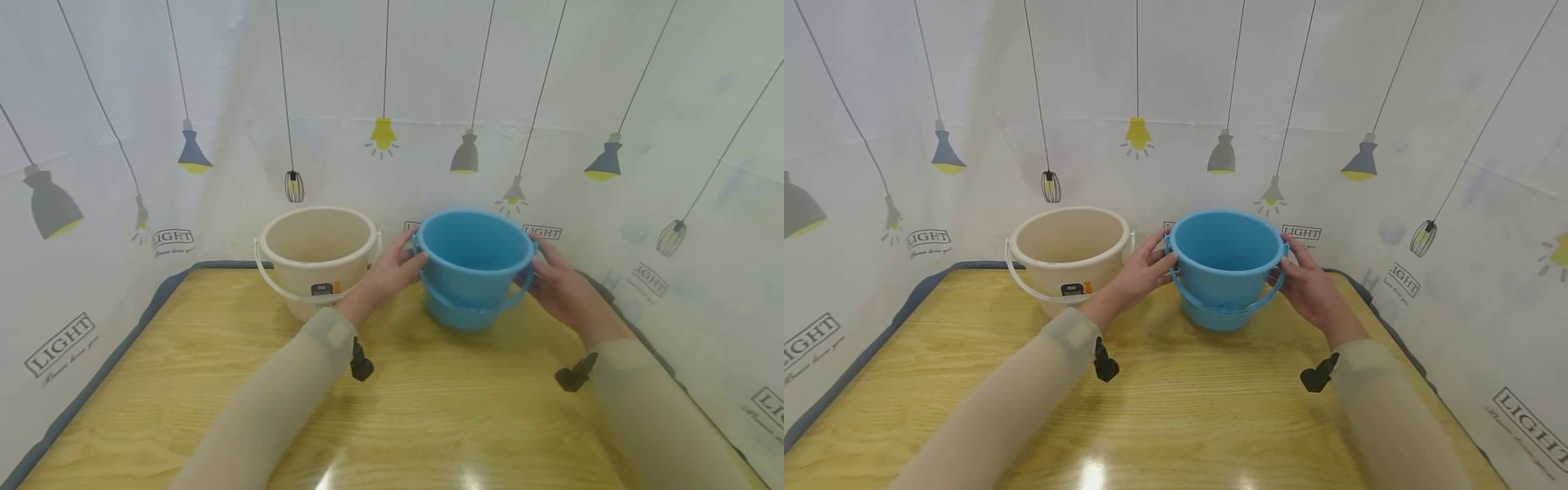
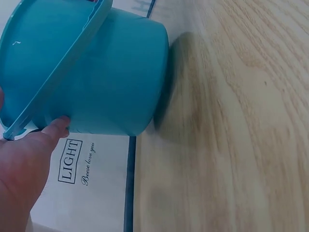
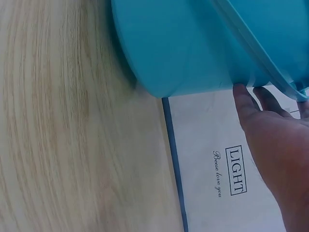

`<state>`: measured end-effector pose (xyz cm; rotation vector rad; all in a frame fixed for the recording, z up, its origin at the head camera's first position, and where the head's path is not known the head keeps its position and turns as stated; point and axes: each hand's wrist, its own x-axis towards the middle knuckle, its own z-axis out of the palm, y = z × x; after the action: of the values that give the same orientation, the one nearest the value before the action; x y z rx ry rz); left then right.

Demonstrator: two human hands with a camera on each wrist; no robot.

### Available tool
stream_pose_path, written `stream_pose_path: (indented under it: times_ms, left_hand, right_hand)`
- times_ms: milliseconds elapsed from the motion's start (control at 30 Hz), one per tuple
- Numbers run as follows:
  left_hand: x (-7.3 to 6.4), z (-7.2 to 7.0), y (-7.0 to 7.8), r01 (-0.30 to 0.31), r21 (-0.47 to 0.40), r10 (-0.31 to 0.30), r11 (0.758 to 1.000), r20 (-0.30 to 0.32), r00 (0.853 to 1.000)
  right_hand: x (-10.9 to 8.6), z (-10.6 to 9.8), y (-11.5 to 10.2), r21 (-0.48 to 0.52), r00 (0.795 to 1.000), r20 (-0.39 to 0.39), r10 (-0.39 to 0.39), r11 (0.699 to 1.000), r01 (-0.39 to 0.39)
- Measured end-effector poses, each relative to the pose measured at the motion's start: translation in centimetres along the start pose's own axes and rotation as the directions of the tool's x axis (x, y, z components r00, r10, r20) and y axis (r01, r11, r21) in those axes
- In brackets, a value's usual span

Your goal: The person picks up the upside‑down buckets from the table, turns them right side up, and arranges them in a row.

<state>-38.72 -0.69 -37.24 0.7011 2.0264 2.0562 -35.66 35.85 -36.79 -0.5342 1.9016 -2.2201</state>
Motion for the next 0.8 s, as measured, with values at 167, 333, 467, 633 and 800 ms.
stream_pose_path:
  times_ms: [167,333,467,633,800]
  left_hand:
    - [0.1,0.0,-1.0,0.002,-0.038,-0.003,0.999,-0.025,1.0]
    - [0.5,0.0,-1.5,0.024,-0.04,-0.026,0.999,-0.044,0.999]
    - [0.7,-0.1,-1.5,0.024,-0.048,-0.026,0.999,-0.048,0.998]
    - [0.1,0.1,-1.7,0.055,-0.01,-0.056,0.998,-0.035,0.998]
    - [-1.8,0.5,-1.9,0.186,0.054,-0.183,0.981,-0.057,0.981]
  right_hand:
    - [0.5,-0.1,1.1,0.088,1.0,0.023,-0.017,0.996,0.015]
    - [0.7,0.0,1.4,0.131,1.0,0.008,0.001,0.991,-0.002]
    - [0.9,0.1,1.4,0.116,1.0,0.0,0.008,0.993,-0.008]
    - [0.6,-0.4,1.6,0.004,0.996,-0.082,0.016,1.0,-0.016]
    - [-0.9,-0.6,1.3,-0.138,0.939,-0.34,-0.047,0.99,0.0]
